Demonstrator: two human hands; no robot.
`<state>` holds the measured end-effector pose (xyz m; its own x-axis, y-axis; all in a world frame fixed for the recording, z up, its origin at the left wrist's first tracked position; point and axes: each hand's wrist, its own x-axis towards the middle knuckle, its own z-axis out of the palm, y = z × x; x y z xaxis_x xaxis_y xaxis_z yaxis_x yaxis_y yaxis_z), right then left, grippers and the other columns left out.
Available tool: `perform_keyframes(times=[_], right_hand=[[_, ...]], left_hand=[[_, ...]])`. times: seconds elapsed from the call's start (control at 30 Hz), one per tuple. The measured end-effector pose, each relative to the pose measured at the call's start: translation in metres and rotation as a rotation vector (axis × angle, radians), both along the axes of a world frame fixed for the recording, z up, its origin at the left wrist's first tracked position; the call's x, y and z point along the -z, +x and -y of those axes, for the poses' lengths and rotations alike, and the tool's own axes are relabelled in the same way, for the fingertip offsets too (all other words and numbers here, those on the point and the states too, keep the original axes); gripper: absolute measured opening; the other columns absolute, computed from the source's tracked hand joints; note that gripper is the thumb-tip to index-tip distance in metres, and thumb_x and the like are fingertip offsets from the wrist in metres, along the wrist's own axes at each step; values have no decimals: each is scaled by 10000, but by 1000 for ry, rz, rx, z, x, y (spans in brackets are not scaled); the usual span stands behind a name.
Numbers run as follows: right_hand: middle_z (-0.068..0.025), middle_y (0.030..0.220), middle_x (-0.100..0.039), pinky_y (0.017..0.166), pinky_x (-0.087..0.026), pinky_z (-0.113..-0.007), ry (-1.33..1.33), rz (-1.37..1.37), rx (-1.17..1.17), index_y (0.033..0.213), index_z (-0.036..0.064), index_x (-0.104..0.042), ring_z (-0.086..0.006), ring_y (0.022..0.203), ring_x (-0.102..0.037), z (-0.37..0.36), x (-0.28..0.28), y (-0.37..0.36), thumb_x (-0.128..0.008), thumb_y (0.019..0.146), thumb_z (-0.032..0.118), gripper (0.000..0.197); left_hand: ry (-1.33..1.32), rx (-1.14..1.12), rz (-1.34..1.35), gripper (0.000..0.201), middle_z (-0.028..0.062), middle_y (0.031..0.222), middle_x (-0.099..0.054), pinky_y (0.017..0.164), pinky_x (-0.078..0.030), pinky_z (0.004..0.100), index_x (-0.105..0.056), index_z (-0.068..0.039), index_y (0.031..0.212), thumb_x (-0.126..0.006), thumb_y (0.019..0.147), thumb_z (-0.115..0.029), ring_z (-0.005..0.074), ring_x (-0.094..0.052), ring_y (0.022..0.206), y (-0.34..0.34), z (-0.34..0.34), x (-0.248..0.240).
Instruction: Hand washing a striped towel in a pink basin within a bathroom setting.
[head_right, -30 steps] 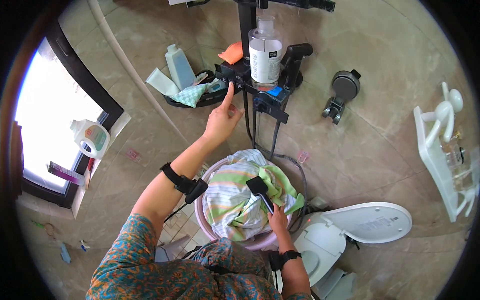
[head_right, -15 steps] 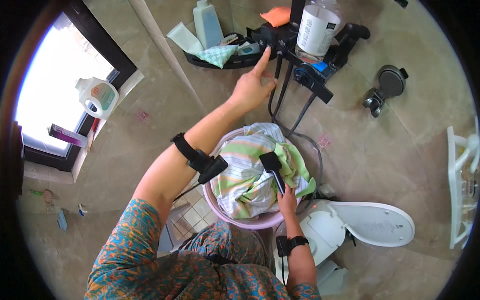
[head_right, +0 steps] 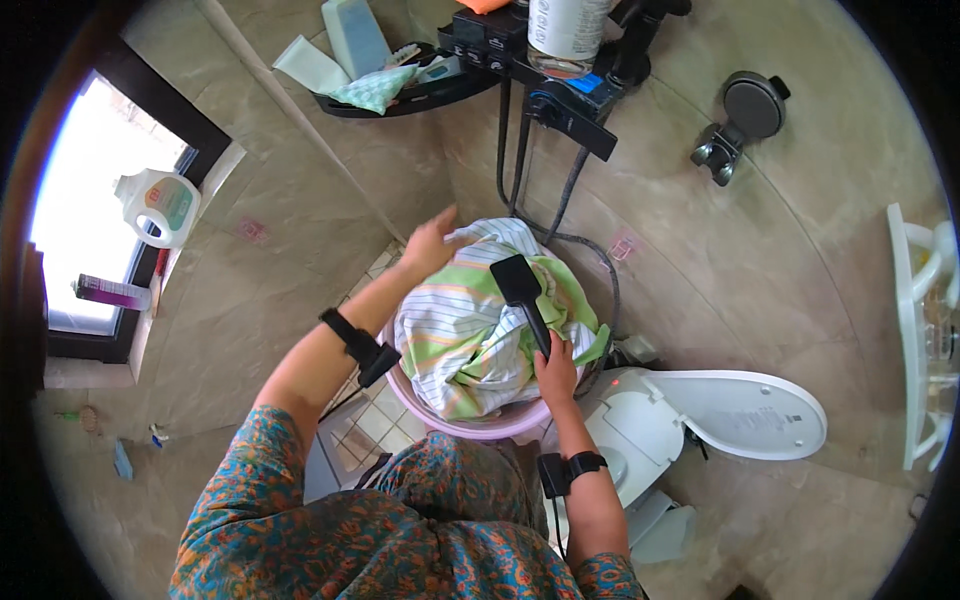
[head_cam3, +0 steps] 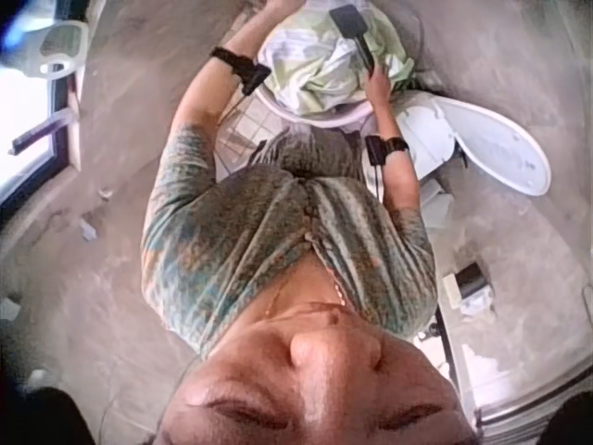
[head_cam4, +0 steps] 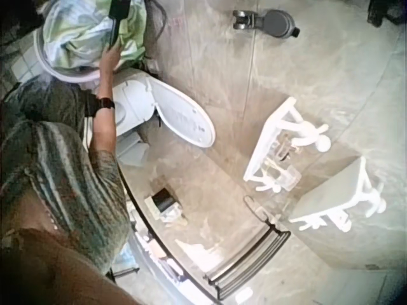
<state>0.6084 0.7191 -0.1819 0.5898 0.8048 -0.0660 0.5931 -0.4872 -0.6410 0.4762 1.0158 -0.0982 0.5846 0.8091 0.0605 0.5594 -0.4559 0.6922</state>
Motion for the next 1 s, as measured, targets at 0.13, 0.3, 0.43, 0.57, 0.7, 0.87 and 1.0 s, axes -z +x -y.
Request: perform_keyframes(times=[0.13, 0.3, 0.43, 0.57, 0.7, 0.87, 1.0], right_hand=[[-186, 1125, -493, 757, -492, -442, -36, 35, 10, 1311, 99, -406, -384, 957, -569, 0, 6, 12, -620, 827, 186, 536], [-184, 1115, -496, 756, -489, -443, -20, 46, 11, 1307, 100, -412, -382, 957, -568, -5, 8, 13, -621, 833, 201, 527], [-183, 1111, -497, 776, -477, -442, 14, 45, 22, 1308, 95, -417, -382, 963, -556, -15, 11, 8, -623, 838, 204, 525], [-191, 1095, -495, 802, -460, -443, 80, 49, 28, 1303, 79, -426, -391, 981, -534, -23, 13, 6, -626, 838, 194, 519], [-199, 1091, -492, 806, -455, -444, 73, 62, 37, 1300, 65, -427, -398, 980, -528, -31, 11, 11, -619, 844, 183, 508], [-222, 1132, -507, 895, -405, -440, 94, 54, 41, 1303, 38, -419, -402, 1067, -484, -47, 19, 6, -616, 837, 153, 519], [-223, 1137, -511, 899, -402, -443, 112, 121, 40, 1302, 31, -422, -403, 1066, -492, -42, 37, 11, -620, 831, 132, 521]], left_hand=[[-555, 2, -519, 878, 270, 1262, -477, 834, -502, 419, -228, -98, 1449, -701, 749, -336, 347, -607, 1010, -37, 42, 82], [-379, 74, -663, 1031, 319, 1387, -284, 831, -512, 422, -74, -140, 1488, -736, 714, -299, 373, -608, 989, -65, 78, 128], [-328, 29, -717, 804, 258, 1252, -466, 829, -508, 438, -187, -149, 1457, -640, 800, -246, 360, -612, 986, -76, 77, 157], [-227, 16, -735, 426, 159, 1020, -644, 800, -508, 437, -490, -156, 1295, -518, 874, -215, 329, -631, 926, -84, 73, 165], [-143, 76, -553, 311, 146, 898, -672, 747, -511, 435, -614, -168, 1151, -551, 859, -253, 329, -643, 849, -92, 79, 111], [-243, 12, -409, 313, 174, 891, -660, 709, -504, 451, -627, -164, 1128, -591, 856, -316, 356, -637, 820, -154, 101, 46], [-277, -25, -212, 301, 169, 934, -661, 743, -508, 406, -627, -131, 1117, -599, 869, -300, 333, -644, 855, -206, 118, 22]])
